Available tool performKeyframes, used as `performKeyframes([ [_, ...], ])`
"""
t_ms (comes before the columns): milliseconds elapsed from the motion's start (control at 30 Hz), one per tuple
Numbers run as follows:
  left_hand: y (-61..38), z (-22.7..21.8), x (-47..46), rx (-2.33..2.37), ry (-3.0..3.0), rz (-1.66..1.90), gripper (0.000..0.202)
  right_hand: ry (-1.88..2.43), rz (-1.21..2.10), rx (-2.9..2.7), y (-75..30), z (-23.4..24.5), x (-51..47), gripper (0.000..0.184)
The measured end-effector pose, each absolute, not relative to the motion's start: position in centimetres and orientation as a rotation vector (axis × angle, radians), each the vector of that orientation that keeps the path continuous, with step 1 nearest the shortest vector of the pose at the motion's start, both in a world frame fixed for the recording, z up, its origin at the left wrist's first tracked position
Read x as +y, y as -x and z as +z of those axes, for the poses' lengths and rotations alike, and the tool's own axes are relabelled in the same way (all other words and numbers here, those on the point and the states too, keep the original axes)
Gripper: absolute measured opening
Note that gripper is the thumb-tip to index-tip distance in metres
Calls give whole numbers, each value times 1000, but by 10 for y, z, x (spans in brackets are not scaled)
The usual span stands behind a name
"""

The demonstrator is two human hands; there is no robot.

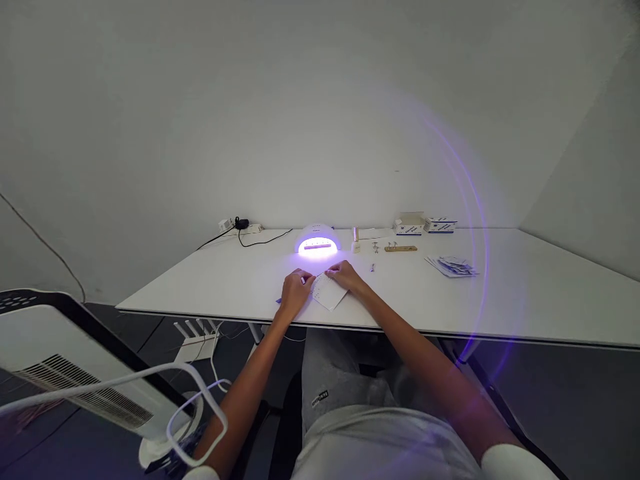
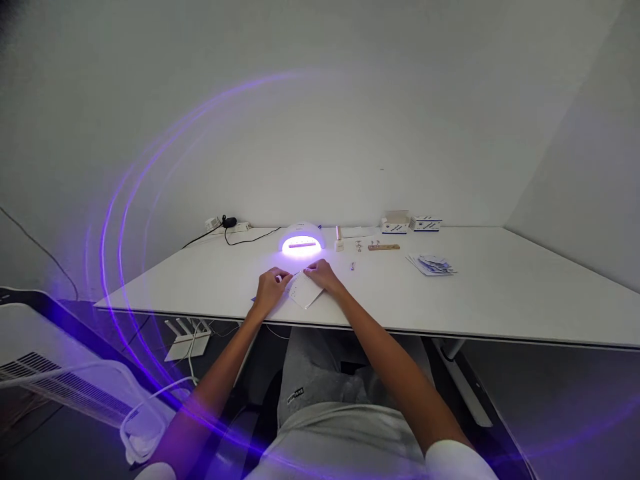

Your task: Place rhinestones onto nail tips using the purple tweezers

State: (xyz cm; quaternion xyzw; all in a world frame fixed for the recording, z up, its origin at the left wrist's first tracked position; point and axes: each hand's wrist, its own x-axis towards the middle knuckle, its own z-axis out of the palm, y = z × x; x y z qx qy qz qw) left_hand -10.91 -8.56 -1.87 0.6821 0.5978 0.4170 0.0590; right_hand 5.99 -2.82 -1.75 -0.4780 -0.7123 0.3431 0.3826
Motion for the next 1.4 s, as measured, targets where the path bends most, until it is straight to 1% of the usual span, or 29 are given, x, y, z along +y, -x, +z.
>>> performKeyframes([
  [133,109,-19,-85,1793,-2084,1269,18,1247,708,-1863,-64,-16,-32,13],
  [267,108,-19,-86,1797,-2096,1264,18,1273,571,-1853,-74,-9,-37,18],
  [433,107,-20,-85,1802,-2109,1247,16,1259,406,-1708,-128,6,-34,16],
  [533,108,-21,-83,1806,-2121,1242,16,1406,332,-1615,-174,7,-28,30],
  [600,109,-22,-82,1818,-2133,1226,16,1524,430,-1621,-197,3,-24,34],
  [667,109,-22,-81,1820,-2134,1217,16,1544,585,-1684,-209,-3,-20,32],
  [767,110,-22,-82,1808,-2138,1215,16,1430,792,-1782,-208,-11,-12,28],
  [833,110,-22,-82,1801,-2148,1210,16,1353,865,-1810,-202,-15,-6,26],
  [933,109,-22,-83,1801,-2154,1200,16,1310,881,-1817,-194,-20,4,24],
  [1167,109,-22,-83,1785,-2152,1188,16,1314,791,-1761,-193,-29,4,21],
  [1300,109,-21,-83,1774,-2152,1191,16,1305,733,-1715,-189,-26,-1,23],
  [1400,109,-21,-85,1747,-2171,1227,15,1206,761,-1689,-178,-25,-5,23],
])
